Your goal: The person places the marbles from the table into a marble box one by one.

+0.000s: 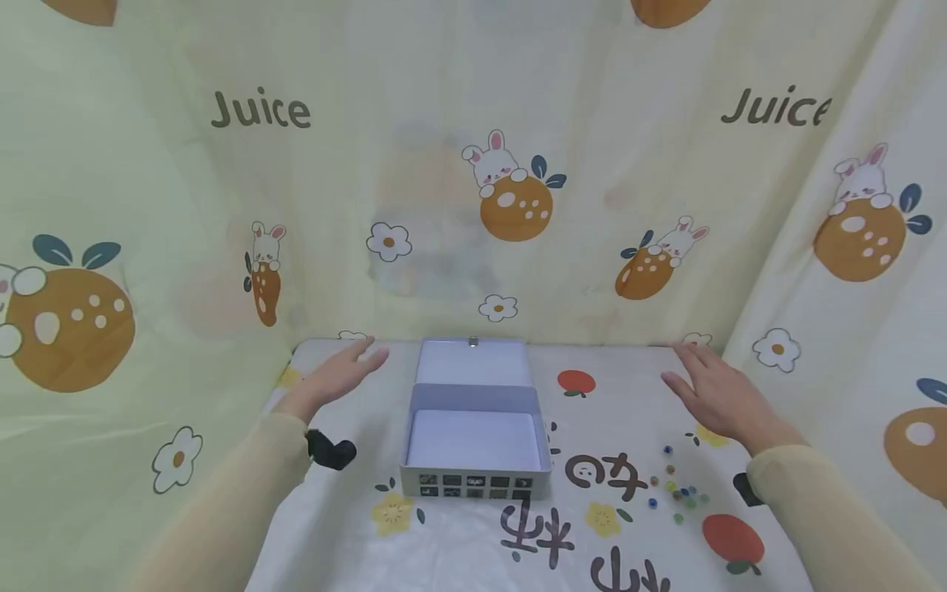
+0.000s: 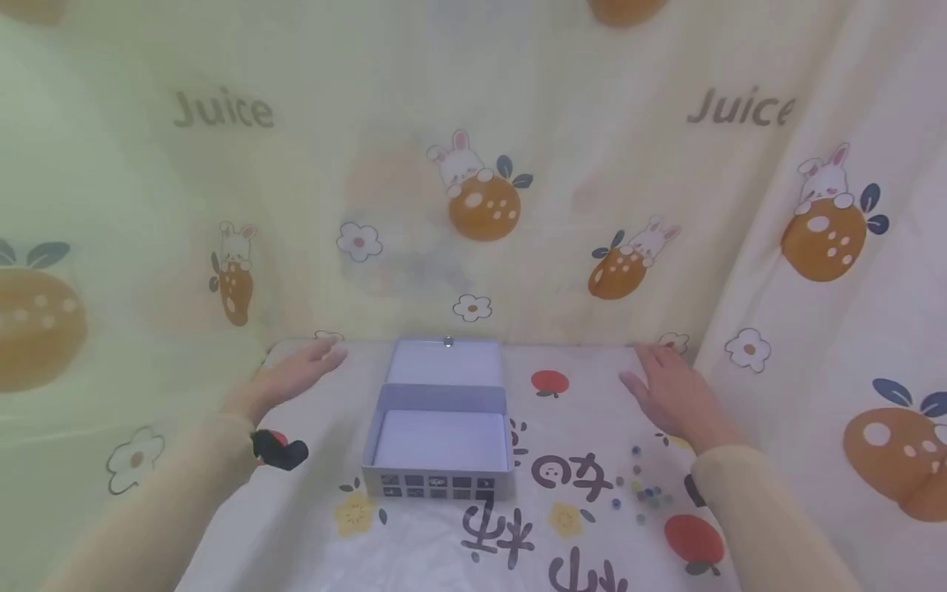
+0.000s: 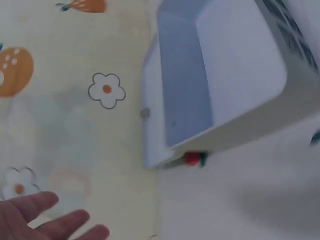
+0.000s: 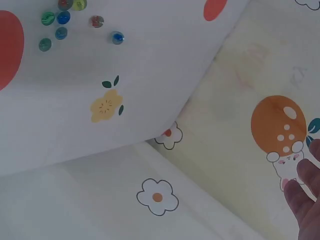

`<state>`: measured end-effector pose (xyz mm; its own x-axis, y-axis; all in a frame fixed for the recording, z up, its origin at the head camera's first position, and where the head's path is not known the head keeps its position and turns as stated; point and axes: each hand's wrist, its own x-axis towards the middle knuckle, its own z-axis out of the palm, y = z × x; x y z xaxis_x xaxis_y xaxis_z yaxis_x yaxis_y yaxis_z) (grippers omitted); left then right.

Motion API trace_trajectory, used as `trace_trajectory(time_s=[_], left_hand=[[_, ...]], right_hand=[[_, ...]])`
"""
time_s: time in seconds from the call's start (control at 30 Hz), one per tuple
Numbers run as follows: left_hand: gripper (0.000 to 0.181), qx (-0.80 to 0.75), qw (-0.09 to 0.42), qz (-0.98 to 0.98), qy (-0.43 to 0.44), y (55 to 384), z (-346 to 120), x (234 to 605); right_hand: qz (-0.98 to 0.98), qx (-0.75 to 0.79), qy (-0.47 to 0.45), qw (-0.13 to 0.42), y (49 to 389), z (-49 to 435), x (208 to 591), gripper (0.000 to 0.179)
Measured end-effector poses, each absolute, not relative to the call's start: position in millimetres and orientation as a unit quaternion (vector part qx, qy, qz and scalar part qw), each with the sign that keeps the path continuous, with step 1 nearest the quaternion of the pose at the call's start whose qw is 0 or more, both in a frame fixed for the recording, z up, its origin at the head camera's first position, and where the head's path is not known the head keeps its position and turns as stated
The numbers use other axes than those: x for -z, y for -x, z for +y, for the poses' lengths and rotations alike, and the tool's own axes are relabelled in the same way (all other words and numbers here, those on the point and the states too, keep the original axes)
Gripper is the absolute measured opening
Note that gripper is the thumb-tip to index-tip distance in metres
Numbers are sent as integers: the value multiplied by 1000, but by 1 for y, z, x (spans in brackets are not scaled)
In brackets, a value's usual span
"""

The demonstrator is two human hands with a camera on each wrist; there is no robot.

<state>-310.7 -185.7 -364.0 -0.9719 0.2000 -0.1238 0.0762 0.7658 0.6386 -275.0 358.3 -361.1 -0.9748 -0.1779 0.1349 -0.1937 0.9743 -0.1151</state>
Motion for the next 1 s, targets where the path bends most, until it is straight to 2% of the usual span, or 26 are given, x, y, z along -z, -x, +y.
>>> trace_trajectory(time_s=[0.2,0.33,0.47,0.63,0.83,1.0], left_hand=[[82,-550,166,817,-38,301,-190,445],[73,-616,192,764,-29,290,-188,500],[67,-649,207,731,-32,279,-186,537],[62,-672,196,714,-31,278,-183,557],[62,-711,209,671,-3,280,-183,568],[60,-722,199,663,13,282,-181,571]], right_hand=[[-991,-67,-100,51,270,361,372,77],[-991,-69,-103,50,265,366,380,76],[-990,-70,-108,59,263,373,387,72],[-991,-74,-103,49,266,377,393,74],[-991,-79,-99,37,268,373,398,75],[-991,-76,-101,37,267,375,402,75]])
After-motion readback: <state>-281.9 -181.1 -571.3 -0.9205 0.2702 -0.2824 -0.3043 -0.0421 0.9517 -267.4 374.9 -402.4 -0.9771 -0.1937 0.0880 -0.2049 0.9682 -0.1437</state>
